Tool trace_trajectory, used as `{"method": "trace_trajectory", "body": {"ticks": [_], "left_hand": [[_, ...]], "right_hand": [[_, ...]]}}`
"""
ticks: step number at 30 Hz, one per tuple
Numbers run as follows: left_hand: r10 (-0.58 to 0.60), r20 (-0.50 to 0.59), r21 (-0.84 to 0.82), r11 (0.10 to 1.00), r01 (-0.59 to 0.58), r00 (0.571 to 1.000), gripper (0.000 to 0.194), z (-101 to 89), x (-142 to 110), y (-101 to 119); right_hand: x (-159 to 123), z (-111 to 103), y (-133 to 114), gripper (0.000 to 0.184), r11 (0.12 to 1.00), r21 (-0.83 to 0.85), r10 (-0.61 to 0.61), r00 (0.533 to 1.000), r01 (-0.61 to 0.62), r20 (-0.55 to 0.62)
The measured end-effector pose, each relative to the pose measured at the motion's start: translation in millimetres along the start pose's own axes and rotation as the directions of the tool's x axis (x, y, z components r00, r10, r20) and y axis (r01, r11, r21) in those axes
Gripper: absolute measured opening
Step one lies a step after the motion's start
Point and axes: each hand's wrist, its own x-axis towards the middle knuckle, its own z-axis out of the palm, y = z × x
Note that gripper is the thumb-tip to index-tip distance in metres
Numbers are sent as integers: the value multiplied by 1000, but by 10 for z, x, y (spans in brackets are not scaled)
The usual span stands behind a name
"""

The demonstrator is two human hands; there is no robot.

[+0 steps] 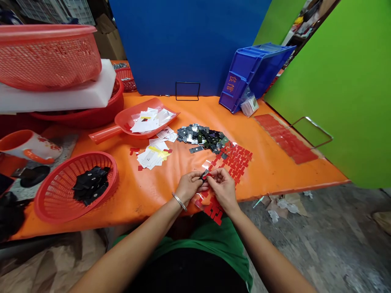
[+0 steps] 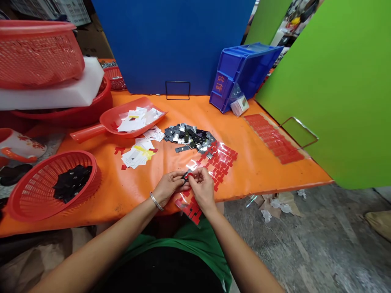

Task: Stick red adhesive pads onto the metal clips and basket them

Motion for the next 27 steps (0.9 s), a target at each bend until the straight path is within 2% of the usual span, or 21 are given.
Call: {"method": "trace_trajectory", "body": {"ticks": [27], "left_hand": [[21,32,-8,1000,-21,999,19,-15,-6,-14]], "right_hand": [[3,26,19,14,999,-21,27,999,-28,-37]]}}
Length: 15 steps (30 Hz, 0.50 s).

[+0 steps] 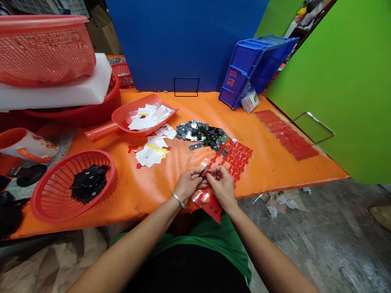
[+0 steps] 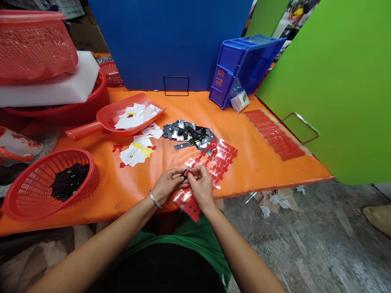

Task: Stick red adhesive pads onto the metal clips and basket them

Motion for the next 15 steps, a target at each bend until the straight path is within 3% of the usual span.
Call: {"method": "trace_trajectory", "body": {"ticks": [4,10,15], "left_hand": [[3,-6,-8,1000,-3,1000,13,15,2,2],[36,-112,2,999,-36,993,10,78,12,-22],[74,-97,-9,997,-75,993,8,79,6,-52]], "right_hand": [[-2,3,18,14,999,-22,-26,1000,26,0],[-80,-9,-15,11,997,-32,-66,996,68,66],[-76,-34,-60,8,942,-242,-239,971,233,1]]}}
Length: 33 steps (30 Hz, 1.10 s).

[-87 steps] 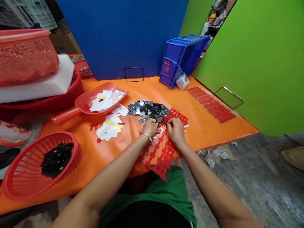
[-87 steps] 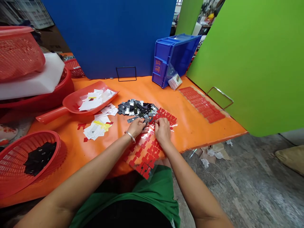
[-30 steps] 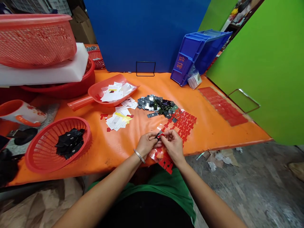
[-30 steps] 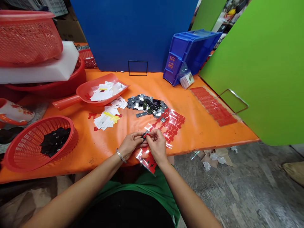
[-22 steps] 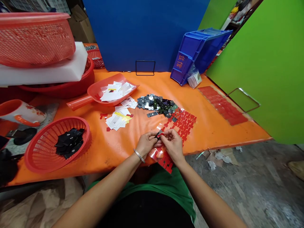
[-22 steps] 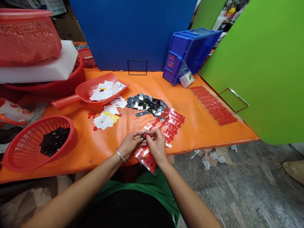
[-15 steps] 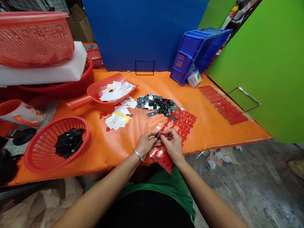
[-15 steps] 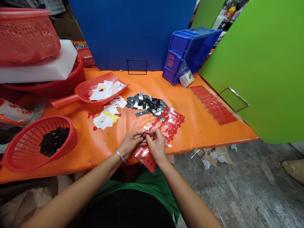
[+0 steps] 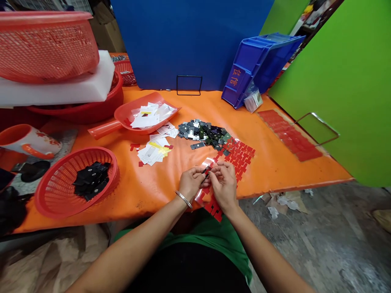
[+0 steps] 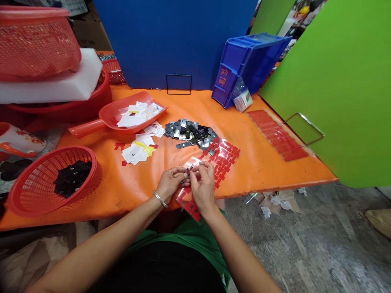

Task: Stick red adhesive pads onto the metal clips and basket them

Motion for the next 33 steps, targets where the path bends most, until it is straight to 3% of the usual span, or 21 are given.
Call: {"method": "trace_trajectory", "body": {"ticks": [3,11,20,28,33], "left_hand": [[6,6,8,1000,-6,1000,7,-8,-1,-6],[-14,5,0,1000,14,1000,9,-6,-1,18],[-9,26,-10,1000,9,1000,8,-31,5,8],[9,64,-23,1000,-7,998,10,-66,1,-12],[21,67,-20,1000,-20,998,10,-55,-7,3]], "right_hand": [[66,-7,36,7,999,-44,3,1000,-3,-11],[155,20,96,13,976,60,207,976,-211,69],[206,7,36,15,931,166,311,944,-326,111],[241,-48,-29,50,808,360,436,884,-467,170],[261,-40,-23,30,812,310,416,864,-494,284]]}}
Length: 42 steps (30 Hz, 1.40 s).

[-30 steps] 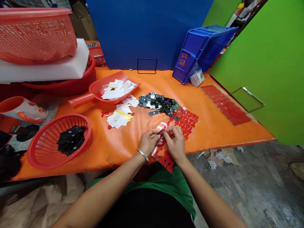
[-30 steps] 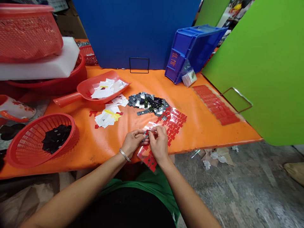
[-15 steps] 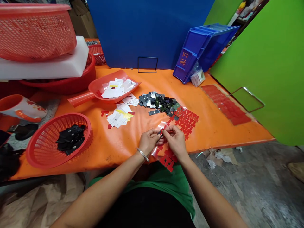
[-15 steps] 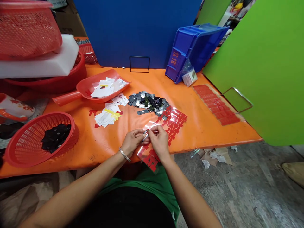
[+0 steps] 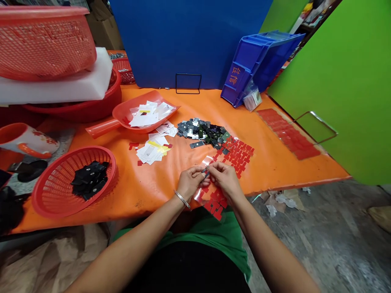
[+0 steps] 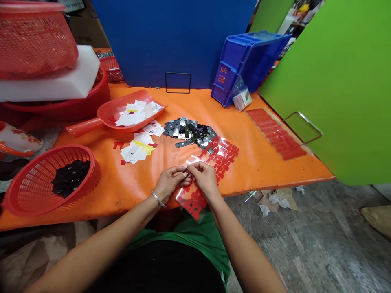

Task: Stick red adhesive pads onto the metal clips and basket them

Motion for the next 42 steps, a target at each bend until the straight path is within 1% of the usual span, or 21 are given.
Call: {"method": "trace_trajectory", "body": {"ticks": [7,10,12,15,17,19,21,22,23,25,26,27,28,29,31,33,34,35,37,39,42], "left_hand": [[-9,-50,-5,1000,9,999,5,59,-53,58],[47,-8,-8,999,-47,999,11,100,-216,230],[114,40,14,993,-114,993,21,75,-362,421],[311,-3,173,936,-305,951,32,-137,-559,772],[498,-113,370,824,-429,860,33,-417,-652,1002],[629,-214,593,692,-412,747,35,-780,-729,1200],[723,-318,771,574,-276,614,34,-1158,-808,1350],[758,-356,847,509,-154,546,30,-1326,-849,1404],[808,-350,908,418,-42,474,28,-1468,-891,1443],[871,-303,953,289,95,388,27,-1646,-960,1472],[888,-277,961,259,101,366,28,-1677,-981,1460],[891,-265,963,260,64,367,29,-1669,-988,1429],[883,-260,959,283,-1,392,30,-1628,-979,1382],[861,-257,943,322,-80,438,30,-1559,-955,1320],[772,-239,867,443,-229,589,30,-1369,-860,1161],[636,-189,743,591,-315,748,31,-1156,-723,986],[569,-154,683,652,-328,808,31,-1058,-647,905],[523,-114,637,691,-342,845,31,-971,-571,834],[479,-9,587,713,-384,878,32,-838,-433,735],[450,125,576,693,-434,884,42,-757,-329,696],[273,328,552,722,-418,904,65,-698,-234,707]], "right_hand": [[75,-49,-23,38,997,-73,24,1000,-23,13],[201,-108,-60,37,972,-210,-107,994,103,-8],[325,-132,-81,29,881,-385,-296,955,276,6],[542,-103,-100,21,615,-641,-514,850,459,117],[683,-39,-119,21,424,-755,-552,804,500,221],[802,47,-154,23,259,-818,-537,780,514,320],[897,133,-201,23,140,-839,-500,769,527,399],[936,169,-225,23,102,-838,-478,765,536,431],[971,200,-248,23,77,-833,-455,763,547,459],[1033,240,-284,23,64,-826,-404,771,561,492],[1059,250,-298,22,63,-821,-383,774,567,505],[1081,256,-309,20,62,-818,-367,775,572,514],[1097,258,-320,18,63,-814,-357,775,578,522],[1103,258,-330,15,67,-808,-357,771,585,528],[1079,258,-352,13,91,-781,-377,747,618,547],[990,262,-373,14,177,-717,-416,711,674,567],[921,265,-380,15,241,-662,-435,689,710,580],[837,269,-385,16,320,-594,-448,670,738,591],[636,277,-389,16,498,-439,-445,655,748,611],[423,283,-389,13,653,-293,-407,649,699,643],[176,296,-386,10,771,-166,-355,632,614,689]]}}
